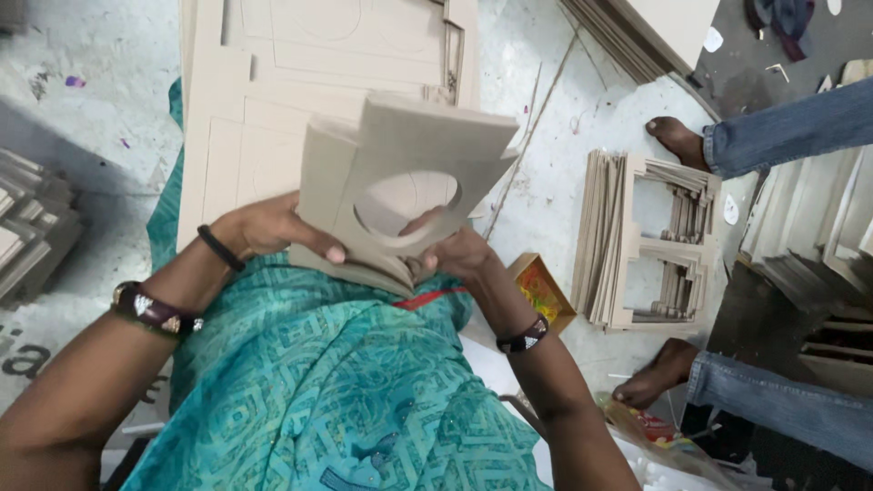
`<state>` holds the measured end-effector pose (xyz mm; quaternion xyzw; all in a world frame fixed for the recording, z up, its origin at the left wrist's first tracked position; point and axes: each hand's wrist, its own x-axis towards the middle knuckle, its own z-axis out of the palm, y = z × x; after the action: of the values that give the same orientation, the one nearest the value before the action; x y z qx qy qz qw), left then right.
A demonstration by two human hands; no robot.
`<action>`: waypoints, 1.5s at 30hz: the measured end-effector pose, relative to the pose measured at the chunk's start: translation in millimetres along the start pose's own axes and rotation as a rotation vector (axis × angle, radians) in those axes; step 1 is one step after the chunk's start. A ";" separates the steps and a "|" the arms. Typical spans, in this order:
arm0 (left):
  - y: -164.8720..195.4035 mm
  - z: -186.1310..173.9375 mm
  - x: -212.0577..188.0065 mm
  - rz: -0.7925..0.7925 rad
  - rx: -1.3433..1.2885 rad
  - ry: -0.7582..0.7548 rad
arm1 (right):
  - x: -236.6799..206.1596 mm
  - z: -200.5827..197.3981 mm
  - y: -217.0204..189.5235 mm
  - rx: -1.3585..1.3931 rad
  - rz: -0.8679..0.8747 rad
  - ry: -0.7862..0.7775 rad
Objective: The person sits on the floor and works through die-cut cardboard sheets, separating cut-out pieces including circular discs and rectangular frames, fitting pieces together and stacking the separated frames and discs into piles around them.
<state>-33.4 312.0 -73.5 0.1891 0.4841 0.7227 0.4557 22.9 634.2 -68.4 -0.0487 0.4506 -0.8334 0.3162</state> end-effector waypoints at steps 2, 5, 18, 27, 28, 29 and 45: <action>-2.5 -3.0 1.9 0.005 0.036 -0.024 | 3.5 -6.2 5.6 0.026 0.019 -0.063; -4.6 -7.8 7.5 -0.003 -0.220 0.084 | 11.8 4.3 -0.9 0.105 0.075 0.118; -10.6 -11.8 25.3 0.101 -0.440 0.391 | 42.4 135.4 -36.8 -1.535 -0.378 0.765; 28.2 14.0 25.2 0.165 -0.088 0.787 | 72.0 115.0 -21.3 -1.420 -0.222 0.621; 31.8 14.9 25.4 0.163 -0.101 0.782 | 69.3 120.3 -18.9 -1.455 -0.316 0.632; 34.8 14.9 25.7 0.165 -0.115 0.779 | 66.8 127.3 -17.3 -1.489 -0.412 0.638; 10.0 -3.9 29.5 0.509 -0.112 0.827 | 142.3 166.3 -170.6 -0.643 -0.004 -0.166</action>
<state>-56.1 333.6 -71.6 -0.0261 0.5231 0.8508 0.0434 -111.8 500.4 134.0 -0.2146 0.6630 -0.6426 0.3185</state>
